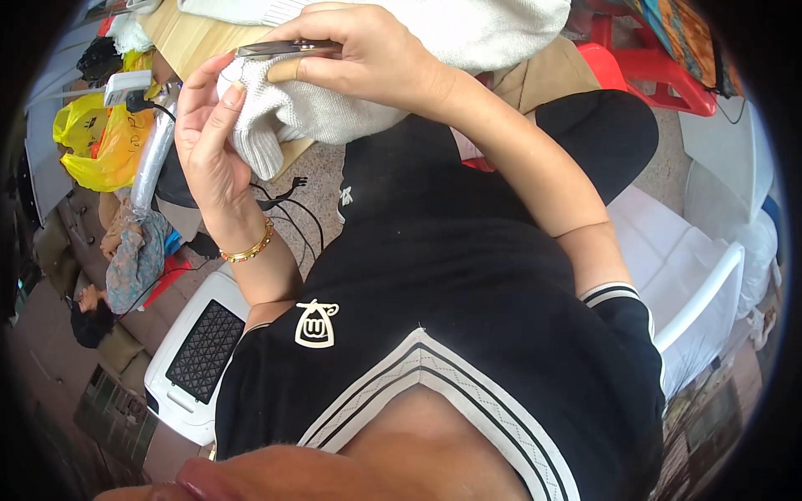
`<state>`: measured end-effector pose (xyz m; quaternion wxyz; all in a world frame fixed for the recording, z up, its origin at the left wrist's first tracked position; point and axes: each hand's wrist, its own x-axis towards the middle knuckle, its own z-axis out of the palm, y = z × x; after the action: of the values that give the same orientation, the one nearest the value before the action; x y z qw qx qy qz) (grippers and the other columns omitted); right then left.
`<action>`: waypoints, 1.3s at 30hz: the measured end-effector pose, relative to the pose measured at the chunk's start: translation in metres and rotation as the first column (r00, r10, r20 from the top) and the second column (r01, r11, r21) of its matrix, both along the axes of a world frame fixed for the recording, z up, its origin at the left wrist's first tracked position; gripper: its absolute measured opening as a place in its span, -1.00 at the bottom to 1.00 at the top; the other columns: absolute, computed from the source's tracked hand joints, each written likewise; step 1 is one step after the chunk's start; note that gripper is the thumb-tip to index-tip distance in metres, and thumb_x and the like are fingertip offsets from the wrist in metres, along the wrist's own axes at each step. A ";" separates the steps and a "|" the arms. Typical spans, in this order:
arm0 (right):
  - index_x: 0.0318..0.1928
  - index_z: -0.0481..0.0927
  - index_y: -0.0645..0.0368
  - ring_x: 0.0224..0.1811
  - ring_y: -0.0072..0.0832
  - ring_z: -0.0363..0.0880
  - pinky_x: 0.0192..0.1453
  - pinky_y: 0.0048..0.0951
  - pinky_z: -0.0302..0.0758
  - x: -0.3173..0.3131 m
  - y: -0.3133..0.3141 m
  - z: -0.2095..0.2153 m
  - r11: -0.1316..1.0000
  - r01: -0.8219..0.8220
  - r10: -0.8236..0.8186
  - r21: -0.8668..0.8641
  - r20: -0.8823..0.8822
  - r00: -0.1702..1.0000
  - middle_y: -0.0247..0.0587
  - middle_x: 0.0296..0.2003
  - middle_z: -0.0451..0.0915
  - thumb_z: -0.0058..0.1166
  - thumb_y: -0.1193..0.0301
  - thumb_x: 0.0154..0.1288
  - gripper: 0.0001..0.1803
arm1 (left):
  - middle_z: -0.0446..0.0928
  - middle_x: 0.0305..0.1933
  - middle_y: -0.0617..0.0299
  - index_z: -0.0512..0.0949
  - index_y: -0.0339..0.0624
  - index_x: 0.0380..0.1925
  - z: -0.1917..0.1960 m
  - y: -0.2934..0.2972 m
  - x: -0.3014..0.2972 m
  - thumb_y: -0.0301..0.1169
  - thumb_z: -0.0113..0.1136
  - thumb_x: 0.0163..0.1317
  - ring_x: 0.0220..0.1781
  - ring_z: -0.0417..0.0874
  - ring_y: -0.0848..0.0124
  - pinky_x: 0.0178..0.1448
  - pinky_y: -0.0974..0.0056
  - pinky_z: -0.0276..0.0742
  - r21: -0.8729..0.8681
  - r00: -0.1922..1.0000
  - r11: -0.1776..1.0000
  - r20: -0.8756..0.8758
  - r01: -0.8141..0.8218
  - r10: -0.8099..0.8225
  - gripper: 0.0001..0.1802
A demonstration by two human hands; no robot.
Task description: Trimming loose threads from white knitted sweaters using small hand nippers.
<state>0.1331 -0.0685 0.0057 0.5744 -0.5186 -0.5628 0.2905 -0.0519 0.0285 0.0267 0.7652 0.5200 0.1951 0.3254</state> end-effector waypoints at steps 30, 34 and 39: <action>-0.07 0.68 0.35 -0.38 -0.44 0.60 -0.29 -0.48 0.49 0.012 -0.009 0.000 0.966 0.140 -0.176 0.216 0.156 0.972 -0.08 -0.38 0.65 0.22 0.54 0.31 -0.80 | 0.71 -0.12 0.15 0.64 -0.42 -0.02 -0.008 -0.019 0.029 -0.56 0.24 0.39 -0.11 0.66 0.57 0.02 0.49 0.54 0.121 0.988 0.985 -0.077 -0.126 0.136 -0.79; -0.03 0.66 0.34 -0.36 -0.40 0.59 -0.27 -0.46 0.49 0.015 -0.016 0.007 0.960 0.156 -0.214 0.233 0.246 0.945 -0.08 -0.36 0.63 0.24 0.51 0.31 -0.75 | 0.71 -0.12 0.16 0.64 -0.41 -0.04 -0.010 -0.021 0.034 -0.57 0.26 0.38 -0.12 0.67 0.57 0.01 0.49 0.54 0.121 0.984 0.981 -0.075 -0.151 0.160 -0.80; 0.11 0.59 0.30 -0.32 -0.31 0.59 -0.25 -0.41 0.49 0.021 -0.034 0.024 0.972 0.217 -0.235 0.095 0.292 0.927 -0.09 -0.30 0.56 0.28 0.40 0.31 -0.60 | 0.71 -0.15 0.16 0.64 -0.41 -0.05 -0.016 -0.021 0.033 -0.57 0.27 0.37 -0.14 0.67 0.57 -0.02 0.50 0.56 0.175 0.962 0.955 -0.089 -0.239 0.257 -0.81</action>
<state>0.1540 -0.1023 0.0300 0.5270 -0.6004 -0.5888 0.1229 -0.0189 0.0072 0.0109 0.6613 0.5692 0.2739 0.4045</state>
